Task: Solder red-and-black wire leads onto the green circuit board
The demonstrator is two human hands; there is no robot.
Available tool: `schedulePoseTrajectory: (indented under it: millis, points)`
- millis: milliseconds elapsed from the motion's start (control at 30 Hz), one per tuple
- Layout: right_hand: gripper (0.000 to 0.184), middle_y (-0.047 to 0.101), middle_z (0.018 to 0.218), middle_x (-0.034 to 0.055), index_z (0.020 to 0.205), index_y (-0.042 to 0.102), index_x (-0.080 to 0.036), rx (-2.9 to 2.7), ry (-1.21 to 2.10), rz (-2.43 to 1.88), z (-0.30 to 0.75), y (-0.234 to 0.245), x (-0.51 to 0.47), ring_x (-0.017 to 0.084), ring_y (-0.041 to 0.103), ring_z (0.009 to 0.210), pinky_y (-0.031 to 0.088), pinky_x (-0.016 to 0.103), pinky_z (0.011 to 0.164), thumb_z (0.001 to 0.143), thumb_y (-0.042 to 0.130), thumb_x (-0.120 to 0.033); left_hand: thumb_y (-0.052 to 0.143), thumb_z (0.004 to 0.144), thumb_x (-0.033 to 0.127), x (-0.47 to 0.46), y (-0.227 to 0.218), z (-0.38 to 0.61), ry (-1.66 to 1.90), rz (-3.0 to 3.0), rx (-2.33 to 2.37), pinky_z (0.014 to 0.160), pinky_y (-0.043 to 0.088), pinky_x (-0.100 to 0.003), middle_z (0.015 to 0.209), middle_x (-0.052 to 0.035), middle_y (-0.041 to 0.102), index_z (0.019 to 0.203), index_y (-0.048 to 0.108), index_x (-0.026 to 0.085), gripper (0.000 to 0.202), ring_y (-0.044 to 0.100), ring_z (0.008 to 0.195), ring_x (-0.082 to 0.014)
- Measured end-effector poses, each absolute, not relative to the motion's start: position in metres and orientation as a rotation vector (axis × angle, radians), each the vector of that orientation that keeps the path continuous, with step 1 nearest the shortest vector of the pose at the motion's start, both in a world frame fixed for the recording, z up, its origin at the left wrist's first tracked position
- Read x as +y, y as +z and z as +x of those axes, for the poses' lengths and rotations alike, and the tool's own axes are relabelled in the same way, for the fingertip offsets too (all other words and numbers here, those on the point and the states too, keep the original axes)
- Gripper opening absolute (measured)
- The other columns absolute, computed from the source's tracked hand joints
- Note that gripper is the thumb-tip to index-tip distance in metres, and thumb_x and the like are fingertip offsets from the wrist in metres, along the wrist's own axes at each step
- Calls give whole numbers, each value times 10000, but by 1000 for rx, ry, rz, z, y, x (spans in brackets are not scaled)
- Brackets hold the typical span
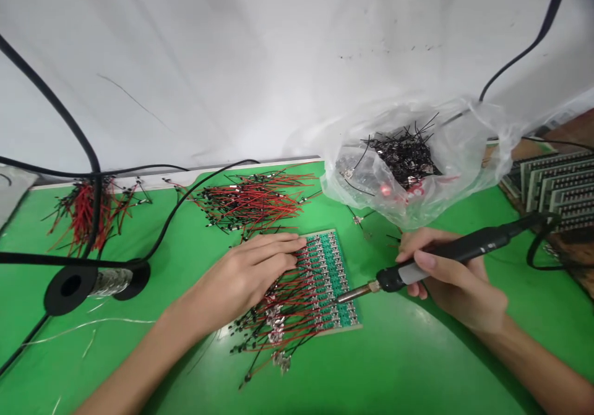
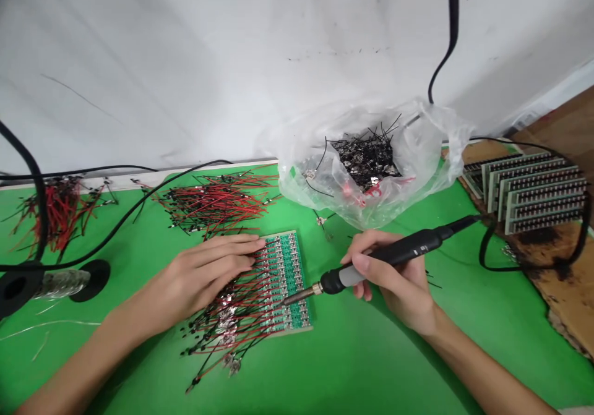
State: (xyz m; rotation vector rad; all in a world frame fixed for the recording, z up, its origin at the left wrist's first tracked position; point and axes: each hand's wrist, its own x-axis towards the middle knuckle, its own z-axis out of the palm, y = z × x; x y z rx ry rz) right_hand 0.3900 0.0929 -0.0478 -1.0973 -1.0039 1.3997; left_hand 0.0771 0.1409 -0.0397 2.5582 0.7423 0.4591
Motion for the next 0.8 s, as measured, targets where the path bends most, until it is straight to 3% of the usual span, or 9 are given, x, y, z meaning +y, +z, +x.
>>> schedulePoseTrajectory:
  millis: [233,500,633,700,800]
  points:
    - [125,664,561,16,746,808,-240,-979,1351,-1167,385,-47,96,150,611,398,447,220,315,787,763,-349,382,832,-100,143,-32,62,391,2460,714,1112,546,-417,1443,-87,594,1107,632,183,467,539,1378,-198]
    - [143,674,548,13,758,800,-218,-965,1338,-1166,383,-48,96,142,610,403,449,209,323,794,769,-353,301,693,-117,139,-26,54,265,2422,686,1104,552,-406,1431,-44,606,1137,632,213,645,531,1385,-187]
    - [129,700,597,21,824,799,-219,-1016,1402,-1178,385,-50,97,155,647,472,512,226,385,837,743,-334,422,844,-66,134,-25,52,353,2435,734,1091,542,-392,1407,-62,611,1153,615,217,462,570,1322,-195]
    - [129,714,620,27,859,800,-217,-1058,1427,-1172,386,-51,97,163,668,508,543,236,425,856,728,-325,524,904,10,131,-23,53,465,2454,787,1008,561,-381,1306,-78,648,1161,632,223,351,616,1212,-205]
    - [129,731,638,29,874,797,-216,-1076,1428,-1160,388,-51,98,165,682,532,562,239,455,877,709,-309,592,910,54,129,-20,55,601,2472,872,816,564,-316,1086,-56,673,1173,667,250,336,650,996,-178]
